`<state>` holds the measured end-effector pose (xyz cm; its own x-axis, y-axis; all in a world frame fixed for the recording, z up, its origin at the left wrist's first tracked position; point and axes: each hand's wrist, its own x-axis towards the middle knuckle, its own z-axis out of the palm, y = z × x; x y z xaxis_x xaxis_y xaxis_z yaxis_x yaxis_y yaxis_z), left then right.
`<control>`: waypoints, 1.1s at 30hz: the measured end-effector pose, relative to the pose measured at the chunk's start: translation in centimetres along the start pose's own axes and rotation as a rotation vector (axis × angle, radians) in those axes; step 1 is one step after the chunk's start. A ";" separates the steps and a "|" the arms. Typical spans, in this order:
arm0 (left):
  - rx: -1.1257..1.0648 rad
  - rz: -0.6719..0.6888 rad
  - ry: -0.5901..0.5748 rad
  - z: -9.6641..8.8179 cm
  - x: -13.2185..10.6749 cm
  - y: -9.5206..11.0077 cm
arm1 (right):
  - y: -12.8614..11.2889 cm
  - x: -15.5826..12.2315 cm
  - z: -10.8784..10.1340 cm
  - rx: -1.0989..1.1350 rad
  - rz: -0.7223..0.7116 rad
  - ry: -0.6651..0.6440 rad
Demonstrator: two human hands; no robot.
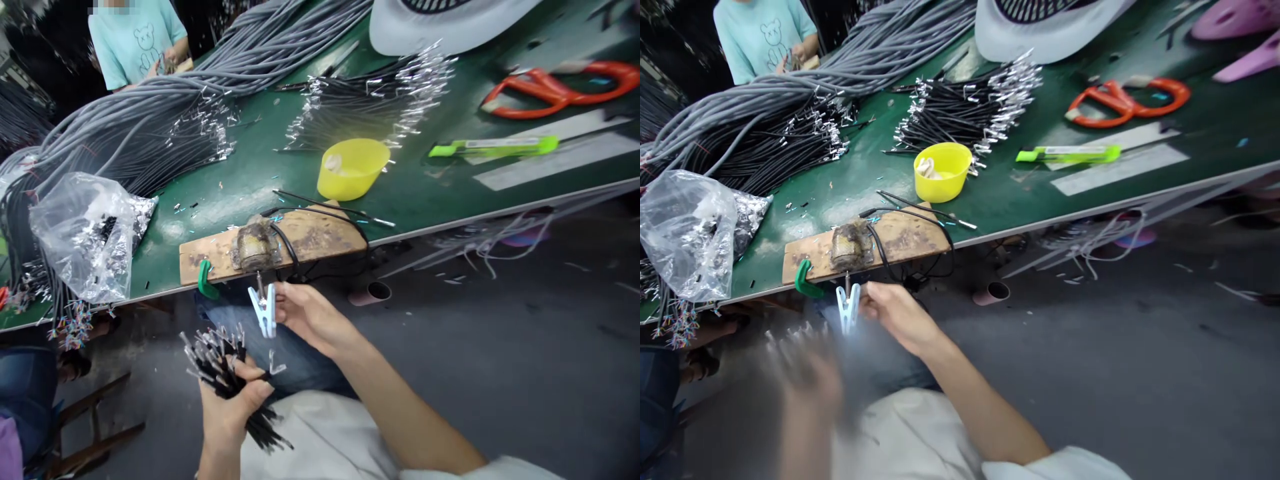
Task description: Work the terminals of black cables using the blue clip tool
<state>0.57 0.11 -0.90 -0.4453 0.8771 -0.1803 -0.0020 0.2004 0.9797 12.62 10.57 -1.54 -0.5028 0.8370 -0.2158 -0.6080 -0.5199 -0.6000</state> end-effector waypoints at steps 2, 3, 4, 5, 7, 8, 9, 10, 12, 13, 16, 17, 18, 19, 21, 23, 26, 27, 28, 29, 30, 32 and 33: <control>0.054 0.069 0.014 -0.1 0.1 0.4 | -0.3 0.5 0.8 0.009 -0.026 -0.055; 0.077 0.100 0.022 -0.1 0.2 0.7 | -0.3 0.7 1.2 0.020 -0.034 -0.068; 0.095 0.126 0.031 0.0 0.3 0.9 | -0.3 0.8 1.6 0.038 -0.041 -0.068; 0.108 0.147 0.042 0.2 0.5 1.1 | -0.2 0.8 1.9 0.065 -0.050 -0.059; 0.118 0.169 0.058 0.6 0.8 1.4 | 0.0 0.8 2.2 0.124 -0.057 -0.044; 0.120 0.171 0.062 0.8 0.9 1.5 | 0.1 0.8 2.3 0.146 -0.055 -0.040; 0.123 0.169 0.062 0.9 1.0 1.5 | 0.2 0.7 2.4 0.159 -0.050 -0.038; 0.125 0.163 0.059 1.1 1.1 1.5 | 0.3 0.7 2.4 0.168 -0.043 -0.040; 0.120 0.148 0.040 1.3 1.2 1.4 | 0.6 0.6 2.2 0.184 -0.002 -0.057; 0.114 0.141 0.025 1.3 1.3 1.4 | 0.7 0.6 2.0 0.198 0.032 -0.065; 0.098 0.139 -0.005 1.0 1.2 1.1 | 1.5 0.5 0.8 0.250 0.138 -0.069; 0.103 0.143 -0.007 0.8 1.1 1.0 | 1.8 0.4 0.2 0.261 0.154 -0.052; 0.109 0.144 -0.006 0.7 1.0 0.8 | 2.1 0.3 -0.3 0.263 0.154 -0.028; 0.114 0.139 -0.009 0.5 0.8 0.6 | 2.3 0.1 -0.9 0.250 0.139 0.000; 0.113 0.108 -0.028 0.1 0.3 0.2 | 2.8 -0.6 -1.9 0.171 0.075 0.058; 0.117 0.063 -0.031 -0.1 -0.1 -0.1 | 2.9 -1.5 -2.6 0.014 -0.010 0.118; 0.141 -0.009 0.021 0.1 -0.5 -0.2 | 2.9 -3.1 -2.7 -0.285 -0.182 0.229; 0.139 -0.033 0.028 0.2 -0.5 -0.1 | 2.9 -3.6 -2.5 -0.381 -0.265 0.262; 0.131 -0.050 0.022 0.3 -0.5 -0.1 | 2.9 -4.1 -2.2 -0.476 -0.365 0.287; 0.122 -0.060 0.006 0.5 -0.5 0.0 | 3.0 -4.5 -1.8 -0.571 -0.470 0.297; 0.115 -0.061 -0.012 0.7 -0.5 0.0 | 3.0 -4.8 -1.3 -0.665 -0.569 0.295; 0.110 -0.056 -0.036 0.9 -0.6 0.0 | 3.2 -5.1 -0.3 -0.841 -0.716 0.250; 0.112 -0.064 -0.038 1.0 -0.8 -0.1 | 3.3 -5.2 0.2 -0.907 -0.754 0.210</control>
<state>1.81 -0.14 -0.93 -0.4130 0.8764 -0.2476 0.0715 0.3023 0.9505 13.08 4.48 -2.24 -0.0446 0.9346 0.3528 -0.0091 0.3528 -0.9357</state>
